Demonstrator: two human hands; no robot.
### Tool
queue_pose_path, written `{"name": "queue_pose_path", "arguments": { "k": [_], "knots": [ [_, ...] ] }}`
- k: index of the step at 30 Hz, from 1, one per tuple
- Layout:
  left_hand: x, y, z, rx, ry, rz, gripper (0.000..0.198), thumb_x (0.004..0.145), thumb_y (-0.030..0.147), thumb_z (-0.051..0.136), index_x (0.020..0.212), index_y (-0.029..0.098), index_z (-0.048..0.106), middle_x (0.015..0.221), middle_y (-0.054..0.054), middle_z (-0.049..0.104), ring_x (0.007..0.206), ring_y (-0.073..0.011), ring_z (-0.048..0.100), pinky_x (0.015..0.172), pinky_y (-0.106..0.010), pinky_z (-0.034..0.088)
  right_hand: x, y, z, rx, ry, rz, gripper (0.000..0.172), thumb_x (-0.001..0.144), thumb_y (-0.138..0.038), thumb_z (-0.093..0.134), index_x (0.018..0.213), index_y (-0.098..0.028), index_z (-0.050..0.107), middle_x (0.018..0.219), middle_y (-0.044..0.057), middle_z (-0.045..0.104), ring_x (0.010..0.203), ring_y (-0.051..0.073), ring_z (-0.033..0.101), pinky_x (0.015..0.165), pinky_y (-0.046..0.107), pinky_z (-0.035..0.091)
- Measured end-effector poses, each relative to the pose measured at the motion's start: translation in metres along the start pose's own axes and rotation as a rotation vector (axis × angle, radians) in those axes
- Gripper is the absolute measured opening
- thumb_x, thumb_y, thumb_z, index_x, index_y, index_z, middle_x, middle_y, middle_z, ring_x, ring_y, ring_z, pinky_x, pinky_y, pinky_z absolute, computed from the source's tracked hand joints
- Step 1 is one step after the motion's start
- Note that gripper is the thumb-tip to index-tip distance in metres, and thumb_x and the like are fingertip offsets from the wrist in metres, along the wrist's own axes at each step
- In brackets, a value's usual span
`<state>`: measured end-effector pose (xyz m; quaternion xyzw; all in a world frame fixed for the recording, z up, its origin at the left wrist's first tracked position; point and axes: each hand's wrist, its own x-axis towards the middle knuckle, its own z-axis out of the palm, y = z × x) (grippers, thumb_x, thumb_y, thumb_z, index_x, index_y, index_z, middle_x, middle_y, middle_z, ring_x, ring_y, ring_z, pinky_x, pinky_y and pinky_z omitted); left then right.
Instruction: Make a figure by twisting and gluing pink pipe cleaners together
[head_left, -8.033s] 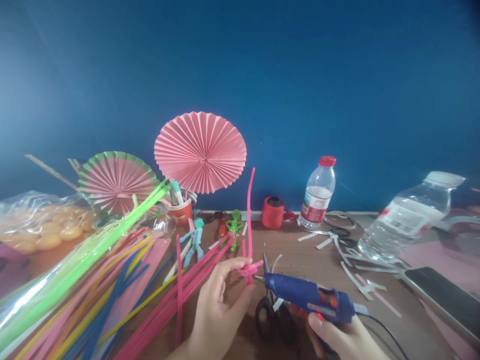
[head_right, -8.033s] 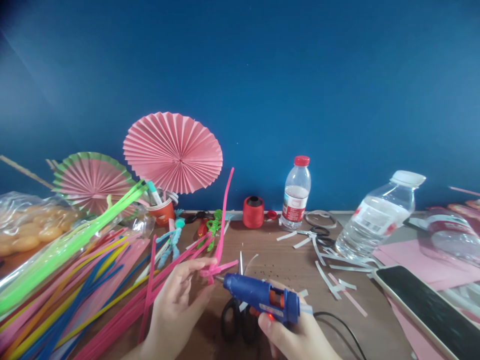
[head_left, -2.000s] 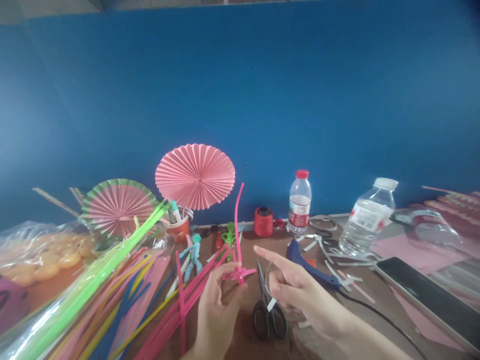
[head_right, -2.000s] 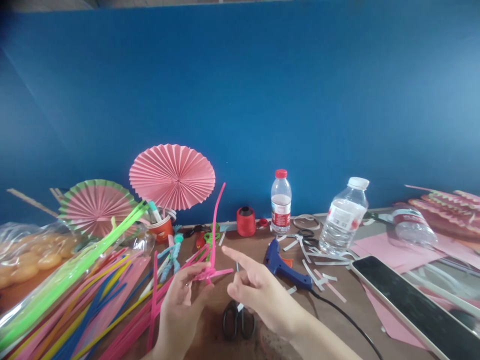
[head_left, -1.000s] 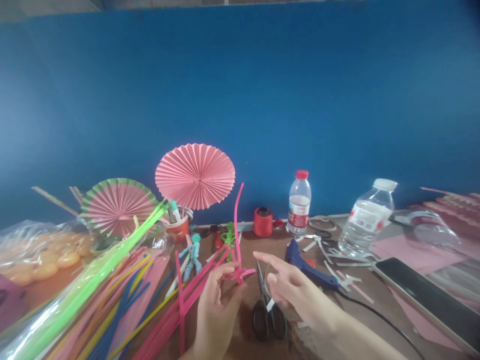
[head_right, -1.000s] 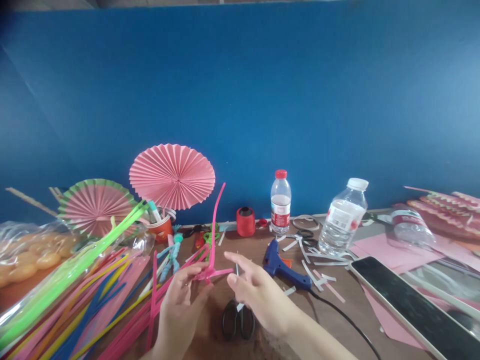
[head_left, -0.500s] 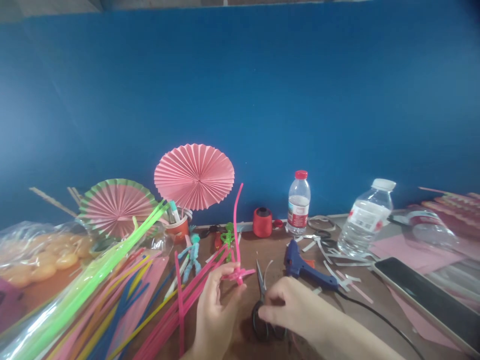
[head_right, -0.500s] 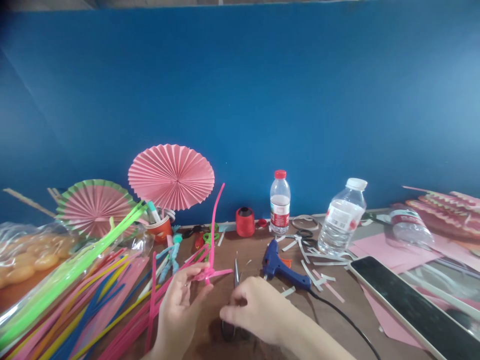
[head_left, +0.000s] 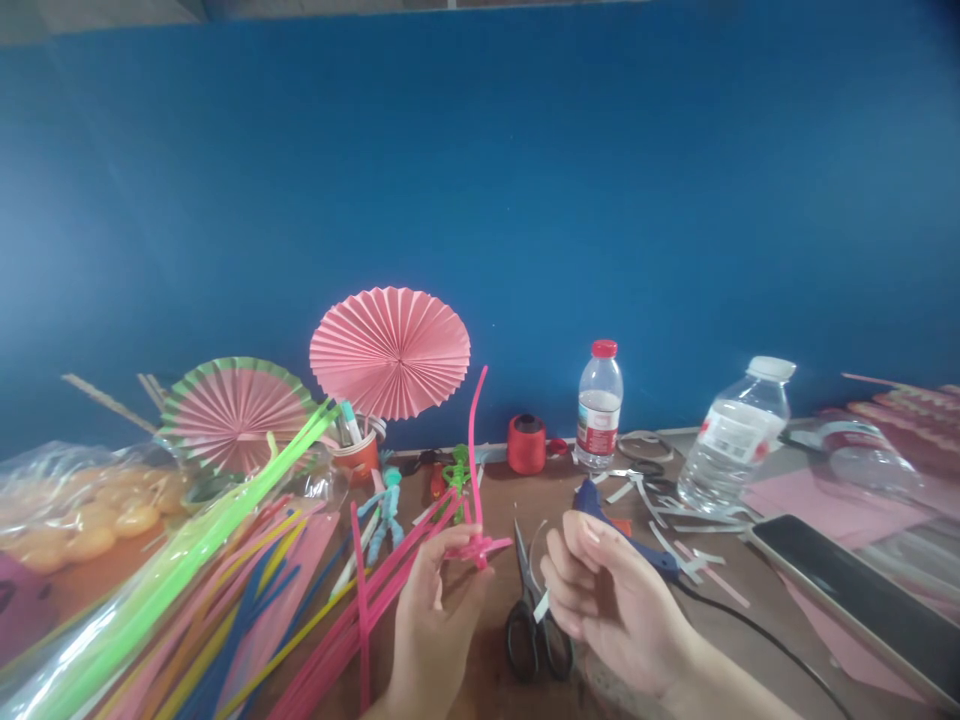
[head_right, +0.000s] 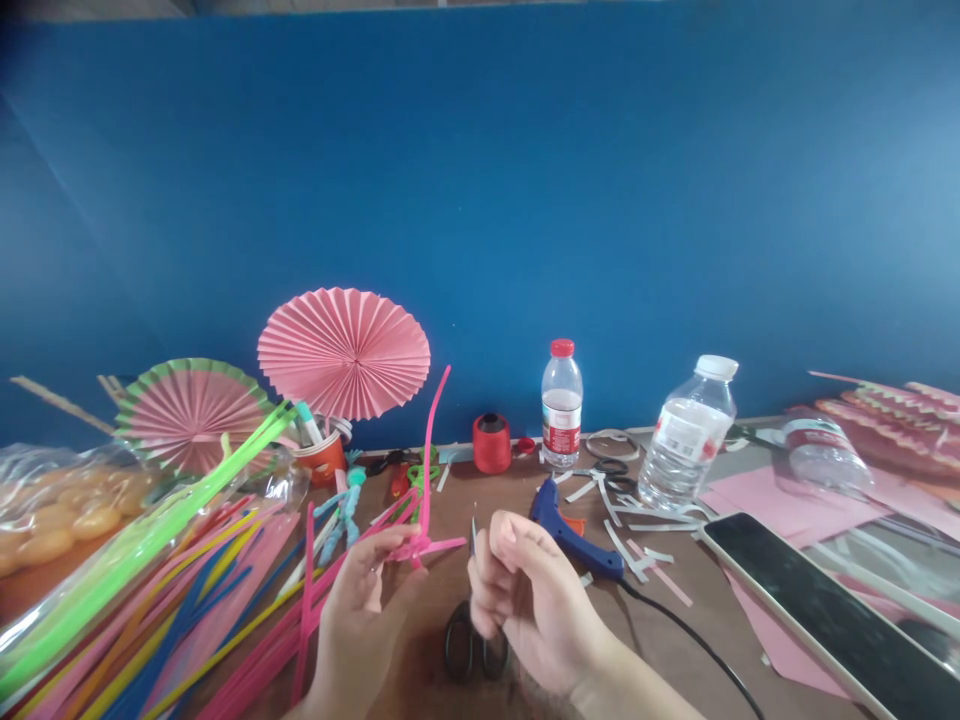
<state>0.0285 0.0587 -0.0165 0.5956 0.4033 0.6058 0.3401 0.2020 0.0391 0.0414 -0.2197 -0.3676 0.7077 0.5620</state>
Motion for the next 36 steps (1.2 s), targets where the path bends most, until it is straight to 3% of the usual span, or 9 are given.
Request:
{"name": "queue_pose_path", "arguments": {
  "k": [3,7,11,16,22,27,31,33,36],
  "knots": [
    [0.000,0.002,0.000,-0.013,0.007,-0.015,0.025,0.076,0.014,0.061,0.098,0.024,0.053,0.100,-0.002,0.061,0.094,-0.0169,0.063,0.081,-0.029,0.054,-0.001,0.000,-0.001,-0.561,0.132,-0.050,0.003,0.079,-0.026,0.054,0.080,-0.023,0.053,0.063,-0.006,0.042,0.046,0.008,0.029,0.045,0.020,0.027],
    [0.001,0.005,-0.001,0.053,0.008,-0.018,0.023,0.075,0.017,0.063,0.096,0.023,0.055,0.100,-0.003,0.062,0.094,-0.0186,0.063,0.079,-0.031,0.054,-0.004,0.005,0.000,-1.129,0.113,0.065,0.033,0.073,-0.021,0.057,0.106,-0.024,0.059,0.072,-0.001,0.060,0.052,0.011,0.045,0.055,0.025,0.035],
    [0.001,0.004,-0.001,0.086,0.026,-0.016,0.023,0.074,0.018,0.063,0.095,0.023,0.056,0.101,-0.004,0.064,0.095,-0.0199,0.062,0.080,-0.032,0.054,-0.005,0.007,0.002,-0.895,-0.128,0.245,0.019,0.077,-0.028,0.053,0.076,-0.016,0.068,0.054,-0.002,0.050,0.046,0.008,0.039,0.045,0.021,0.028],
    [0.001,0.004,0.000,0.039,0.009,0.001,0.025,0.074,0.014,0.063,0.097,0.024,0.056,0.100,-0.002,0.064,0.095,-0.0186,0.063,0.080,-0.029,0.054,-0.001,0.003,0.002,-0.904,0.024,0.073,0.036,0.083,-0.029,0.047,0.119,-0.021,0.050,0.050,-0.009,0.032,0.045,0.008,0.026,0.045,0.021,0.022],
    [0.002,0.005,-0.001,0.047,-0.013,-0.023,0.023,0.076,0.015,0.062,0.096,0.025,0.054,0.103,-0.002,0.062,0.096,-0.0170,0.062,0.080,-0.027,0.053,-0.003,0.005,-0.005,-1.089,-0.072,0.129,0.035,0.081,-0.037,0.049,0.054,-0.015,0.058,0.048,-0.005,0.037,0.046,0.008,0.032,0.045,0.023,0.020],
    [0.002,0.004,-0.001,0.022,-0.007,-0.010,0.024,0.076,0.015,0.061,0.097,0.024,0.055,0.101,-0.002,0.064,0.092,-0.0180,0.064,0.077,-0.028,0.055,-0.003,-0.003,-0.003,-0.828,-0.009,0.081,0.036,0.081,-0.044,0.049,0.104,-0.018,0.059,0.053,-0.007,0.035,0.046,0.008,0.027,0.044,0.021,0.020],
    [0.002,0.005,-0.001,0.058,-0.003,-0.017,0.024,0.075,0.016,0.062,0.096,0.023,0.055,0.103,-0.003,0.063,0.095,-0.0184,0.063,0.079,-0.029,0.054,-0.004,-0.006,-0.003,-1.009,-0.141,0.142,0.044,0.082,-0.048,0.048,0.063,-0.012,0.067,0.049,-0.003,0.041,0.047,0.008,0.033,0.046,0.023,0.022],
    [0.002,0.005,-0.001,0.068,0.000,-0.019,0.024,0.075,0.016,0.062,0.096,0.023,0.055,0.102,-0.003,0.063,0.096,-0.0185,0.062,0.081,-0.030,0.053,-0.005,-0.008,-0.003,-0.758,-0.293,0.186,0.048,0.078,-0.057,0.048,0.090,-0.015,0.068,0.051,-0.004,0.040,0.045,0.008,0.031,0.043,0.021,0.023],
    [0.002,0.004,-0.001,0.051,-0.007,-0.002,0.024,0.076,0.015,0.061,0.097,0.024,0.054,0.102,-0.002,0.063,0.096,-0.0177,0.062,0.081,-0.029,0.053,-0.005,-0.011,-0.002,-0.705,-0.144,0.128,0.058,0.076,-0.060,0.049,0.118,-0.019,0.054,0.054,-0.007,0.033,0.046,0.007,0.025,0.041,0.019,0.019]
  ]
}}
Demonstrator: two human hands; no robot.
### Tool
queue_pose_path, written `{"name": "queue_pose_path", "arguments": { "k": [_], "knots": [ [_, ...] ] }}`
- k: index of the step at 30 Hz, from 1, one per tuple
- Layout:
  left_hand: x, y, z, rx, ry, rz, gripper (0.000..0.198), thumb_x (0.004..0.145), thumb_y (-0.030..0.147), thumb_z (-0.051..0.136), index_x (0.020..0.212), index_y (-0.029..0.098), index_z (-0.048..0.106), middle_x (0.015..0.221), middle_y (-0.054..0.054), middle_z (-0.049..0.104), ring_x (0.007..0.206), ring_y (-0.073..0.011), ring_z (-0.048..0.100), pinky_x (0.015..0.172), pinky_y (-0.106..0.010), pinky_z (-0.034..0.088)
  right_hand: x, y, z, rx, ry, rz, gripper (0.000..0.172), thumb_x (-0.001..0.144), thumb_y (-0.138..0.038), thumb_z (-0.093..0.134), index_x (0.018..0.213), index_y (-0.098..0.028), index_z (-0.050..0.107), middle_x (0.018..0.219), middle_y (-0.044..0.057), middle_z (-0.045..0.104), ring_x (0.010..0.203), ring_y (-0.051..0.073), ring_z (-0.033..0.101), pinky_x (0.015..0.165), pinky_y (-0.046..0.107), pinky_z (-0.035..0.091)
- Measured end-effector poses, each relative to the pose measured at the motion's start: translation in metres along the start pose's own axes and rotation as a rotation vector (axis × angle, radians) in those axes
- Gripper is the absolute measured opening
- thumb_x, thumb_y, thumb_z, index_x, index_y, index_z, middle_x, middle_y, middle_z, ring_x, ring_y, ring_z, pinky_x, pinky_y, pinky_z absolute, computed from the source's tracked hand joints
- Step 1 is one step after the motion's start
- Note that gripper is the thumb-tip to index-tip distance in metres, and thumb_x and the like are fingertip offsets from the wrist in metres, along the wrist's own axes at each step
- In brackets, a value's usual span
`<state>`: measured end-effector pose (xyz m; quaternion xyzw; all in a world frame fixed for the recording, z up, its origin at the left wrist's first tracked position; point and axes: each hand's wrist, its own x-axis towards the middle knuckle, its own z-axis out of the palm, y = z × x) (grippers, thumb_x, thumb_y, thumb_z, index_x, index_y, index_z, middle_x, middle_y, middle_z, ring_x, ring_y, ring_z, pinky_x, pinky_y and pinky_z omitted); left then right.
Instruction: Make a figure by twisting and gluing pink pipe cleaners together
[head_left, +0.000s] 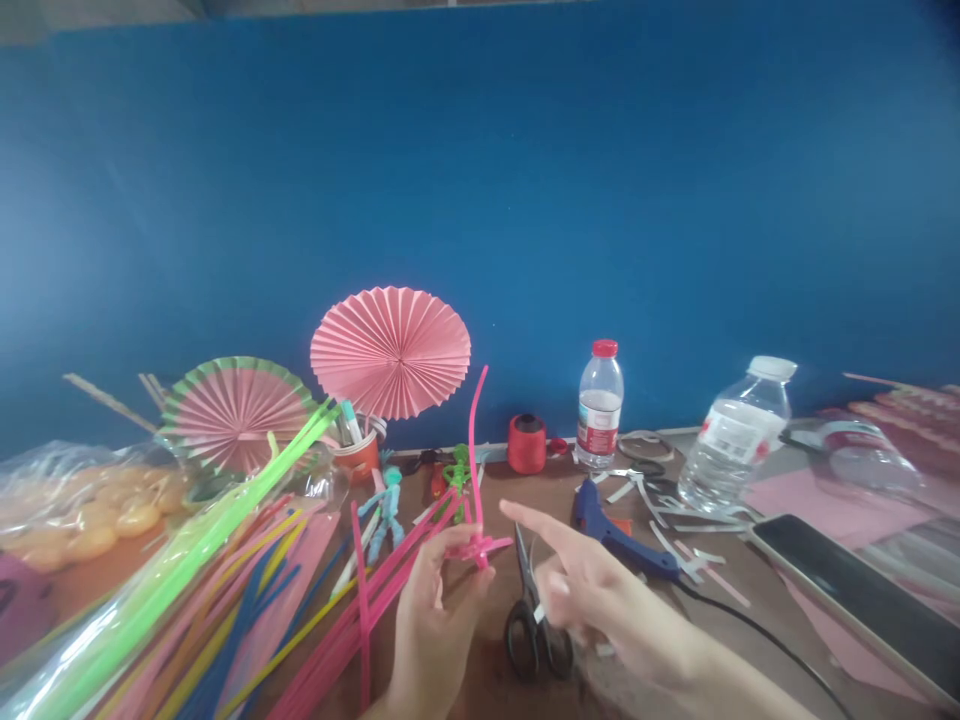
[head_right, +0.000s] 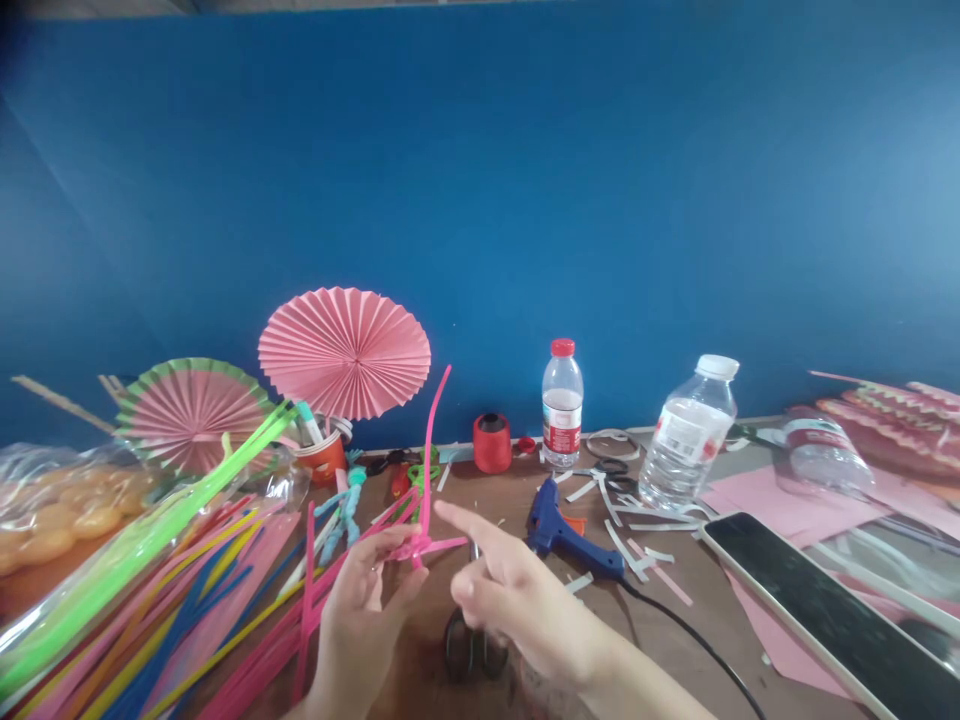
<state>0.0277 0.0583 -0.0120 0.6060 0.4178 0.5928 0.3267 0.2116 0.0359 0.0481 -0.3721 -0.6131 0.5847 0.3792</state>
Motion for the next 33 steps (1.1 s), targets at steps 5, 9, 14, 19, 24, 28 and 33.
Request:
{"name": "queue_pose_path", "arguments": {
  "k": [5,9,14,19,24,28,33],
  "knots": [
    [0.000,-0.002,0.000,0.042,-0.001,0.010,0.024,0.075,0.014,0.061,0.095,0.025,0.054,0.100,-0.001,0.062,0.095,-0.0162,0.062,0.081,-0.027,0.052,0.000,-0.005,-0.001,-0.142,-0.214,-0.035,0.056,0.081,-0.061,0.040,0.098,-0.015,0.068,0.051,-0.005,0.037,0.046,0.008,0.032,0.043,0.021,0.023],
    [0.001,-0.001,0.000,0.026,0.012,0.032,0.024,0.076,0.014,0.061,0.096,0.025,0.054,0.099,-0.001,0.062,0.093,-0.0159,0.062,0.081,-0.028,0.053,0.000,-0.002,-0.003,-0.144,0.051,0.017,0.059,0.081,-0.060,0.042,0.122,-0.019,0.051,0.053,-0.006,0.034,0.047,0.009,0.028,0.043,0.020,0.020],
    [0.001,0.001,0.000,0.076,0.024,0.028,0.022,0.074,0.015,0.062,0.094,0.022,0.056,0.099,-0.003,0.064,0.092,-0.0181,0.063,0.079,-0.030,0.053,-0.002,-0.003,-0.004,-0.093,-0.264,-0.013,0.061,0.079,-0.064,0.039,0.101,-0.015,0.066,0.053,-0.003,0.042,0.046,0.008,0.034,0.044,0.021,0.025],
    [0.001,0.001,0.000,0.045,0.014,0.048,0.023,0.075,0.015,0.061,0.096,0.023,0.055,0.100,-0.003,0.064,0.094,-0.0185,0.063,0.079,-0.030,0.053,0.001,-0.004,-0.004,-0.275,0.135,0.125,0.062,0.079,-0.065,0.038,0.110,-0.016,0.061,0.050,-0.004,0.039,0.043,0.009,0.030,0.043,0.021,0.023],
    [0.000,-0.001,-0.002,0.109,-0.001,0.032,0.022,0.076,0.016,0.060,0.097,0.023,0.054,0.100,-0.004,0.063,0.096,-0.0185,0.061,0.082,-0.031,0.052,-0.002,-0.005,-0.007,-0.092,-0.295,0.061,0.069,0.076,-0.071,0.034,0.095,-0.014,0.067,0.054,-0.001,0.045,0.042,0.008,0.034,0.040,0.020,0.026],
    [-0.001,-0.003,-0.002,0.065,-0.008,0.035,0.024,0.077,0.017,0.060,0.098,0.024,0.052,0.101,-0.002,0.061,0.099,-0.0178,0.059,0.085,-0.032,0.050,-0.003,-0.011,-0.010,-0.210,0.009,0.052,0.062,0.081,-0.065,0.035,0.102,-0.015,0.064,0.051,-0.005,0.036,0.044,0.008,0.030,0.041,0.019,0.022],
    [-0.001,-0.005,-0.002,0.083,-0.022,0.006,0.023,0.078,0.017,0.060,0.098,0.025,0.051,0.103,-0.002,0.060,0.099,-0.0168,0.058,0.086,-0.031,0.050,-0.004,-0.014,-0.012,-0.178,-0.284,0.004,0.066,0.081,-0.066,0.031,0.113,-0.015,0.059,0.056,-0.002,0.043,0.046,0.009,0.036,0.043,0.020,0.027]
  ]
}}
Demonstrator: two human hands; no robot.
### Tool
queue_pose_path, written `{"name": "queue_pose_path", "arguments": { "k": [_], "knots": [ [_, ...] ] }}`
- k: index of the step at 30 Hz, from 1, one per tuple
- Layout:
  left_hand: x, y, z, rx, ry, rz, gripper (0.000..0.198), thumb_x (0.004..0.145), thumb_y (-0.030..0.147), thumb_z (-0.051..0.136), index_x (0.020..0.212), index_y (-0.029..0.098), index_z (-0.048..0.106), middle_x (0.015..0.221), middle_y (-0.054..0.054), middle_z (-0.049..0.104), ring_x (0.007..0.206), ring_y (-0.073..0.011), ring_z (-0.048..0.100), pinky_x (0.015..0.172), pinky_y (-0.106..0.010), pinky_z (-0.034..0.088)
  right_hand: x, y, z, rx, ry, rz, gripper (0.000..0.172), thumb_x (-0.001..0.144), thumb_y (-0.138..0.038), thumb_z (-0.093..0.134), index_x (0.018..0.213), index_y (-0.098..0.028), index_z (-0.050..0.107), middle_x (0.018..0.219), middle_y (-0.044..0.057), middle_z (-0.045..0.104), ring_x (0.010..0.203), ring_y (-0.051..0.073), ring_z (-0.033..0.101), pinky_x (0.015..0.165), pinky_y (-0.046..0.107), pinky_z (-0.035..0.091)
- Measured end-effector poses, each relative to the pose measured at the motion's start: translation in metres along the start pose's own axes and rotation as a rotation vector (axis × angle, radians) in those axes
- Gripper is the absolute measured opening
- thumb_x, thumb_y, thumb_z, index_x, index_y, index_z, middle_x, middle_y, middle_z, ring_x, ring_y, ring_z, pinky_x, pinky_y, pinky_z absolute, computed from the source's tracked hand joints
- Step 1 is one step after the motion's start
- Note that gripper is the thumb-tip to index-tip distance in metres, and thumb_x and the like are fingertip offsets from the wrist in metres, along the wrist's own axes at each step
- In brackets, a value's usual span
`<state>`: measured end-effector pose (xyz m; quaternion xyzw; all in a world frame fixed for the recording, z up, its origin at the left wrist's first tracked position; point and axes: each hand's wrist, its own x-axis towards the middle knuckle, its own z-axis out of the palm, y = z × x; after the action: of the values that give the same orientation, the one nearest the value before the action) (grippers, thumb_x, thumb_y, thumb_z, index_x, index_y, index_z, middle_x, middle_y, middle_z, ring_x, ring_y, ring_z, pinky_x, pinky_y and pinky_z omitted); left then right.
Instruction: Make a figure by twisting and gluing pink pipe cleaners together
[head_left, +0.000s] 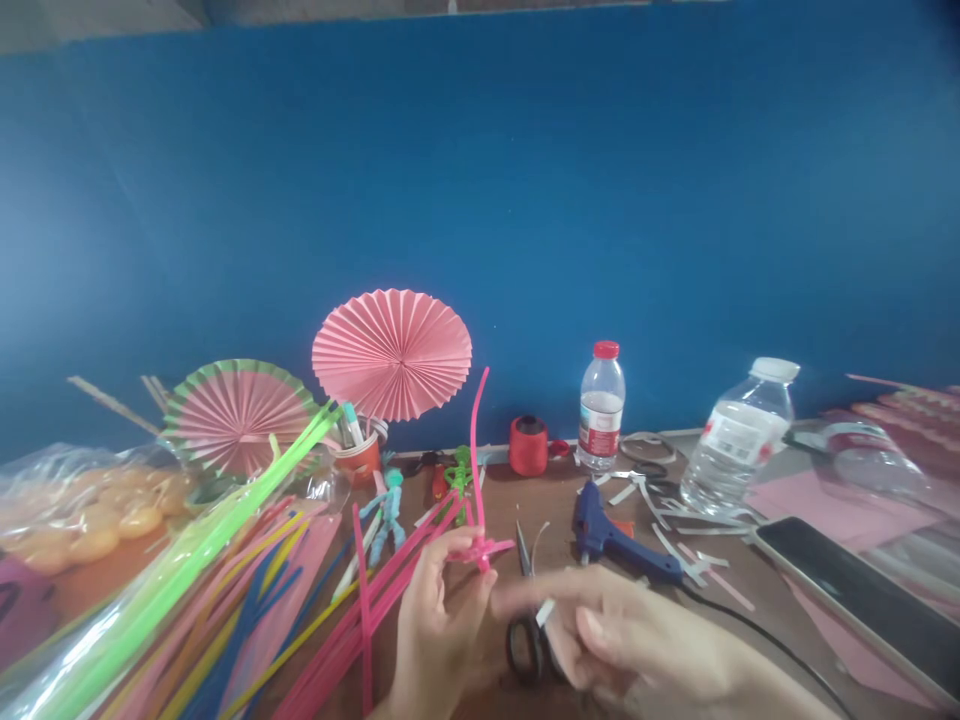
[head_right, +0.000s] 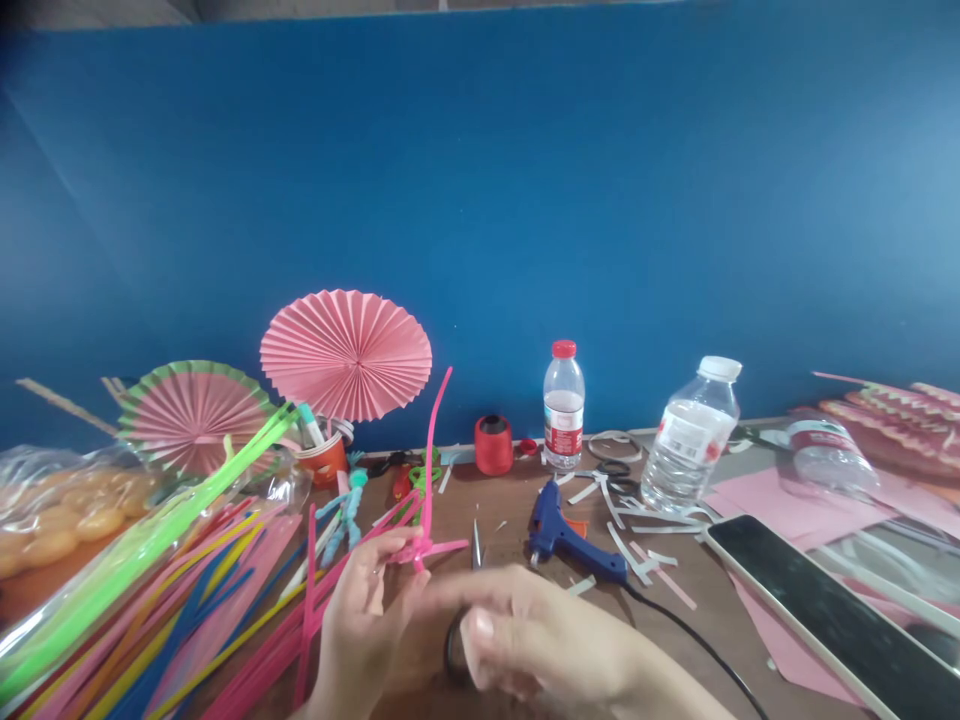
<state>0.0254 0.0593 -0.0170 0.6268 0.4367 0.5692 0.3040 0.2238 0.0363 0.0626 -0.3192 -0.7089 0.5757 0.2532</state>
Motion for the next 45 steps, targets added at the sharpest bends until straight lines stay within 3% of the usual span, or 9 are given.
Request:
{"name": "queue_pose_path", "arguments": {
  "k": [3,7,13,20,24,30,35,41,45],
  "knots": [
    [0.000,0.000,0.000,-0.034,-0.004,0.015,0.023,0.078,0.017,0.060,0.098,0.025,0.051,0.103,-0.002,0.059,0.100,-0.0166,0.058,0.084,-0.030,0.051,0.000,0.001,0.001,-0.098,0.224,0.053,0.058,0.082,-0.062,0.038,0.105,-0.014,0.062,0.053,-0.005,0.038,0.046,0.008,0.030,0.043,0.020,0.023],
    [0.000,0.002,0.000,0.000,-0.006,0.011,0.022,0.078,0.016,0.059,0.098,0.025,0.051,0.102,-0.001,0.060,0.099,-0.0157,0.058,0.085,-0.029,0.050,0.001,0.005,-0.001,0.071,-0.100,-0.021,0.059,0.084,-0.060,0.034,0.068,-0.013,0.065,0.050,-0.003,0.039,0.043,0.008,0.032,0.042,0.022,0.022],
    [0.001,0.007,0.002,-0.066,0.016,0.046,0.025,0.077,0.013,0.059,0.098,0.024,0.052,0.100,-0.002,0.062,0.098,-0.0167,0.060,0.085,-0.030,0.051,-0.002,0.004,-0.016,0.398,0.547,-0.349,0.039,0.081,-0.037,0.057,0.048,-0.018,0.047,0.057,-0.003,0.031,0.059,0.013,0.032,0.057,0.027,0.027],
    [0.001,0.007,-0.001,-0.062,-0.041,0.047,0.023,0.080,0.015,0.057,0.100,0.025,0.051,0.104,-0.003,0.059,0.098,-0.0166,0.061,0.084,-0.029,0.052,-0.026,-0.028,-0.028,0.391,0.742,-0.532,0.026,0.074,-0.038,0.064,0.053,-0.025,0.056,0.084,0.002,0.051,0.088,0.021,0.046,0.076,0.037,0.038],
    [0.000,0.010,-0.002,-0.069,-0.055,0.019,0.022,0.080,0.015,0.057,0.100,0.024,0.051,0.104,-0.003,0.059,0.098,-0.0167,0.061,0.083,-0.027,0.052,-0.039,-0.050,-0.035,0.516,0.770,-0.441,0.040,0.089,-0.044,0.038,0.054,-0.025,0.048,0.055,-0.002,0.040,0.046,0.012,0.039,0.047,0.028,0.042],
    [0.002,0.011,-0.001,-0.040,-0.009,0.045,0.023,0.077,0.016,0.060,0.098,0.023,0.054,0.099,-0.004,0.062,0.095,-0.0179,0.062,0.082,-0.029,0.053,-0.052,-0.029,-0.040,-0.184,0.577,0.181,0.026,0.071,-0.039,0.066,0.093,-0.026,0.065,0.072,0.003,0.063,0.038,0.007,0.037,0.034,0.021,0.021],
    [0.002,0.009,-0.002,0.003,0.009,0.066,0.022,0.076,0.016,0.061,0.097,0.021,0.055,0.099,-0.005,0.063,0.094,-0.0197,0.062,0.082,-0.032,0.052,-0.045,0.003,-0.024,-0.063,-0.121,0.044,0.040,0.065,-0.059,0.061,0.081,-0.024,0.073,0.058,0.000,0.061,0.039,0.009,0.044,0.037,0.021,0.029],
    [0.001,0.007,-0.001,-0.029,0.005,0.056,0.023,0.078,0.014,0.059,0.098,0.022,0.052,0.100,-0.005,0.062,0.096,-0.0195,0.061,0.082,-0.033,0.052,-0.017,-0.010,-0.013,-0.273,0.423,0.105,0.054,0.082,-0.060,0.038,0.118,-0.025,0.055,0.099,0.009,0.062,0.055,0.011,0.048,0.053,0.024,0.039],
    [0.000,0.006,-0.001,0.011,0.009,0.051,0.023,0.077,0.015,0.060,0.098,0.021,0.054,0.101,-0.005,0.062,0.098,-0.0202,0.060,0.085,-0.035,0.050,-0.013,-0.010,-0.011,-0.310,-0.083,0.151,0.062,0.075,-0.069,0.039,0.091,-0.018,0.071,0.063,0.004,0.057,0.053,0.012,0.047,0.051,0.024,0.036]
  ]
}}
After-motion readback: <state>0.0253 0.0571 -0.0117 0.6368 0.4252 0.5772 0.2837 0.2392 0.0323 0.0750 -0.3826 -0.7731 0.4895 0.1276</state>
